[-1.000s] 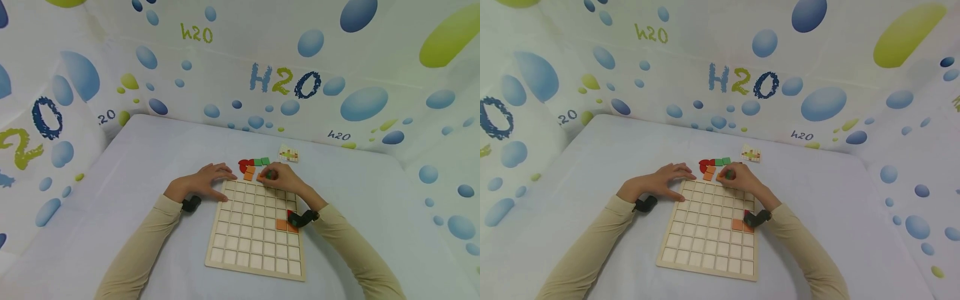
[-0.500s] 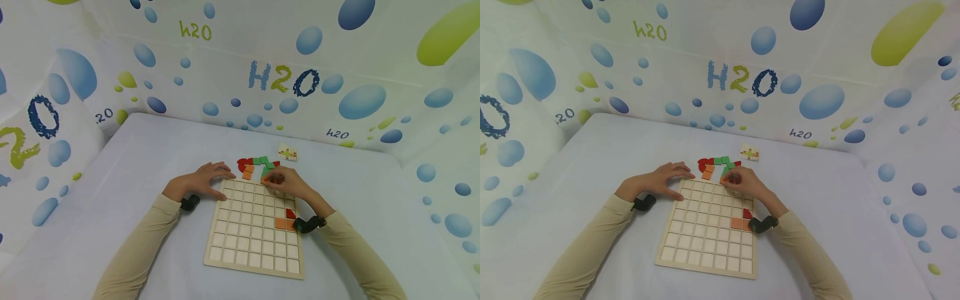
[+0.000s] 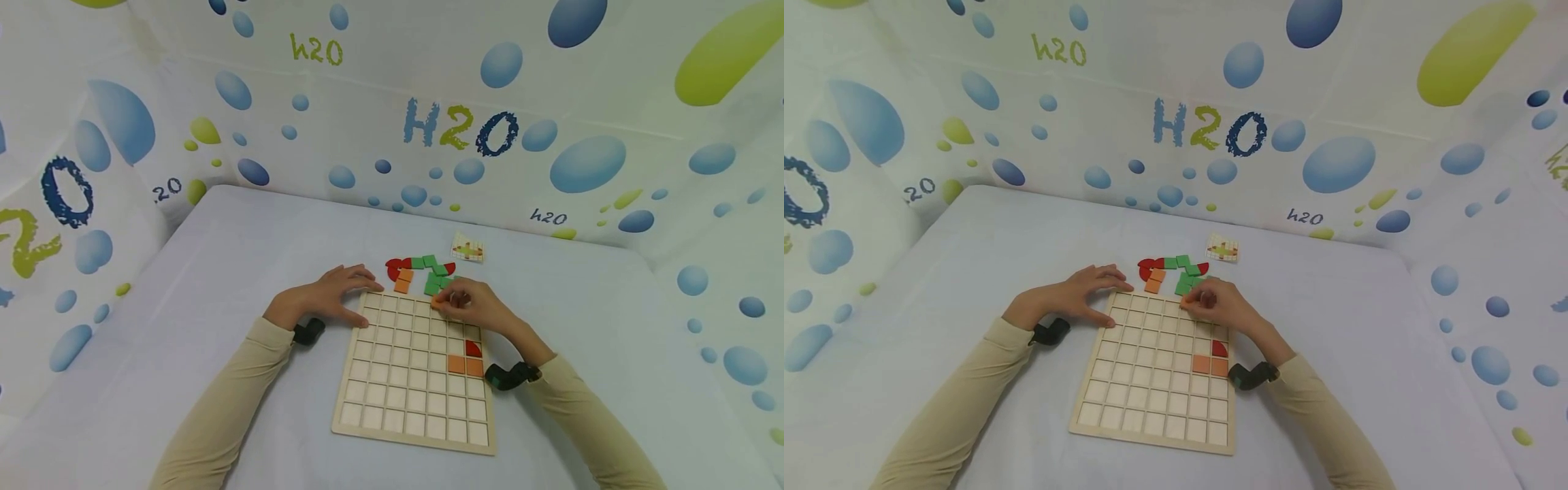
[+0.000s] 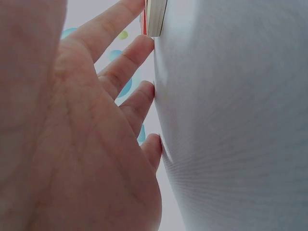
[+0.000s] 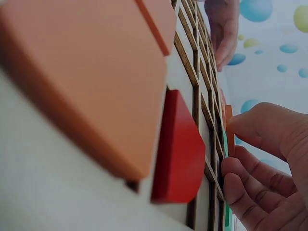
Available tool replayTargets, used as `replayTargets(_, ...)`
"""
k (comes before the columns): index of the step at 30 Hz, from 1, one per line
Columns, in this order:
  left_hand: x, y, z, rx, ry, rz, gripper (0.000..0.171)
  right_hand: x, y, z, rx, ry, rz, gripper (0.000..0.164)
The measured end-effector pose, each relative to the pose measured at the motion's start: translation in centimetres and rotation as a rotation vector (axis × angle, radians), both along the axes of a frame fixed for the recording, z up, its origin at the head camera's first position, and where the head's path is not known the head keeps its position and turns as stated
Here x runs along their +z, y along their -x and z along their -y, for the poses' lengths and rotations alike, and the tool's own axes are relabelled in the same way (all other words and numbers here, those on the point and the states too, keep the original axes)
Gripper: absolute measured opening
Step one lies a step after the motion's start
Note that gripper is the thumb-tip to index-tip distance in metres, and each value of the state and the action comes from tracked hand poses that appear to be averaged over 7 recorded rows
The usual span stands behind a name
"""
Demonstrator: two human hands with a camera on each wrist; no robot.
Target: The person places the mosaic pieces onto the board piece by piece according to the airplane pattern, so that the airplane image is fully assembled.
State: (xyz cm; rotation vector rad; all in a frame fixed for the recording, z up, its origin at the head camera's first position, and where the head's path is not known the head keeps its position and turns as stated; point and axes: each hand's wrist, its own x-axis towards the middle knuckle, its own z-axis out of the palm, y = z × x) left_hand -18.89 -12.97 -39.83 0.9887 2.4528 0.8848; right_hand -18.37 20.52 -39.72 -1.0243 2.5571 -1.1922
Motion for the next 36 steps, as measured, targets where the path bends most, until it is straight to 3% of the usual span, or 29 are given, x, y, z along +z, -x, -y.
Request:
replayTargets(11, -0.2, 0.1, 0.0, -0.009, -0.005, -0.004, 0.068, -0.2, -1.0, -0.8, 0.035, 0.006, -0.02, 0.013)
replayTargets(18, -0.3, 0.2, 0.0, -0.008, 0.009, -0.009, 0.067, 0.0, -1.8, -1.8, 0.061, -0.001, 0.046, 0.015)
replayTargets(27, 0.1, 0.0, 0.0, 0.002, 0.02, 0.014, 0.067, 0.3, -2.3, -2.0, 0.112, 0.033, 0.051, 0.019)
replayTargets(36, 0.1, 0.1, 0.0, 0.0, 0.012, 0.025, 0.068, 0.5, -3.0, -2.1, 0.115, 0.003, 0.107, 0.018)
